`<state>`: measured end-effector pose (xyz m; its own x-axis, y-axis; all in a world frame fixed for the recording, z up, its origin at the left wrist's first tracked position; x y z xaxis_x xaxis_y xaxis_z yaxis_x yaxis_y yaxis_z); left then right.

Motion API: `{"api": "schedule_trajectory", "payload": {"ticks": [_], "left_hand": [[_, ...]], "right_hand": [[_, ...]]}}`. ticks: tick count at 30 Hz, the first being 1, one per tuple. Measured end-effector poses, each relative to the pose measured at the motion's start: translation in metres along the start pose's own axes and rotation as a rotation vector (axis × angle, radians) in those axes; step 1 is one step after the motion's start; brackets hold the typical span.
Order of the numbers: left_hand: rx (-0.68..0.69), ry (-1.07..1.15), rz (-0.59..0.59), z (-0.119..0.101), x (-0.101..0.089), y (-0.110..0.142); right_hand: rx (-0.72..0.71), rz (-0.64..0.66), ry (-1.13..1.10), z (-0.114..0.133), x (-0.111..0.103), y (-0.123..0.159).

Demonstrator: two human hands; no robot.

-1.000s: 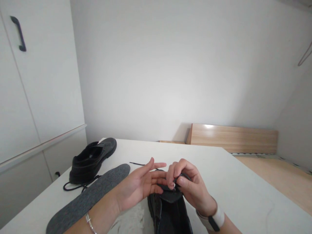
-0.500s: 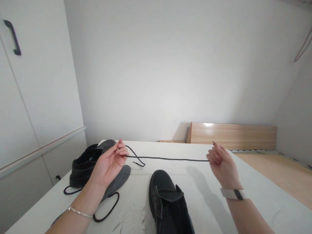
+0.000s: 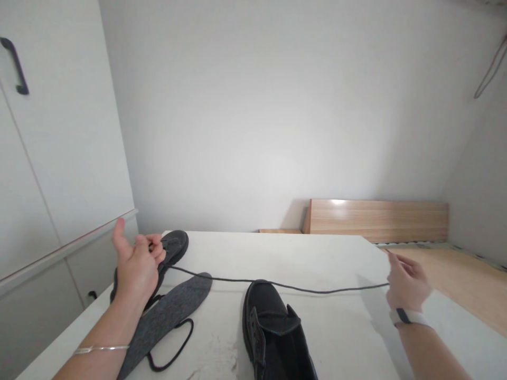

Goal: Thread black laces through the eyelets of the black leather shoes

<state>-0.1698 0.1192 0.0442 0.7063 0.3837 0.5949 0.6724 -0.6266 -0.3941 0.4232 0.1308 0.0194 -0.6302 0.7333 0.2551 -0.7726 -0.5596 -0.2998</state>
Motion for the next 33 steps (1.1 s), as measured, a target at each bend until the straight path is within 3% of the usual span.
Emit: {"api": "schedule_trajectory", "payload": {"ticks": [5, 8, 10, 12, 14, 16, 21, 29, 33], "left_hand": [[-0.147, -0.172, 0.359, 0.015, 0.035, 0.034], [-0.266, -0.236, 0.576, 0.021, 0.05, 0.056], [-0.322, -0.27, 0.724, 0.02, 0.058, 0.07], [-0.341, -0.328, 0.946, 0.017, 0.067, 0.088], [-0.335, -0.429, 1.186, 0.014, 0.073, 0.107], [-0.316, -0.549, 1.343, 0.011, 0.075, 0.122], [-0.185, -0.754, 1.43, 0.008, 0.078, 0.141], [-0.311, -0.908, 1.414, 0.025, 0.079, 0.154], [-0.192, -0.925, 1.443, 0.016, 0.089, 0.153]], "right_hand": [[0.149, 0.687, 0.004, -0.007, 0.066, 0.059], [0.235, 1.009, 0.024, -0.007, 0.088, 0.104], [0.267, 1.153, 0.034, -0.008, 0.096, 0.125], [0.289, 1.261, 0.05, -0.01, 0.1, 0.14], [0.307, 1.345, 0.071, -0.013, 0.102, 0.15], [0.317, 1.41, 0.096, -0.014, 0.103, 0.158], [0.317, 1.526, 0.167, -0.011, 0.106, 0.175], [0.319, 1.599, 0.189, -0.008, 0.105, 0.185], [0.338, 1.627, 0.178, -0.008, 0.105, 0.189]]}}
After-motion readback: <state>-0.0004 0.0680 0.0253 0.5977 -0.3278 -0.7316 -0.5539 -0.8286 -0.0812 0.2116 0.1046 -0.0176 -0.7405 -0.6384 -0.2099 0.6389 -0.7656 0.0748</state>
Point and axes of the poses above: each hand's wrist, its own y-axis away from the middle knuckle, its own x-axis out of the palm, z = x × y, the point moved 6 cm from there along -y, towards the middle knuckle, and after that the axes turned 6 degrees about x, right-handed, at the moved point
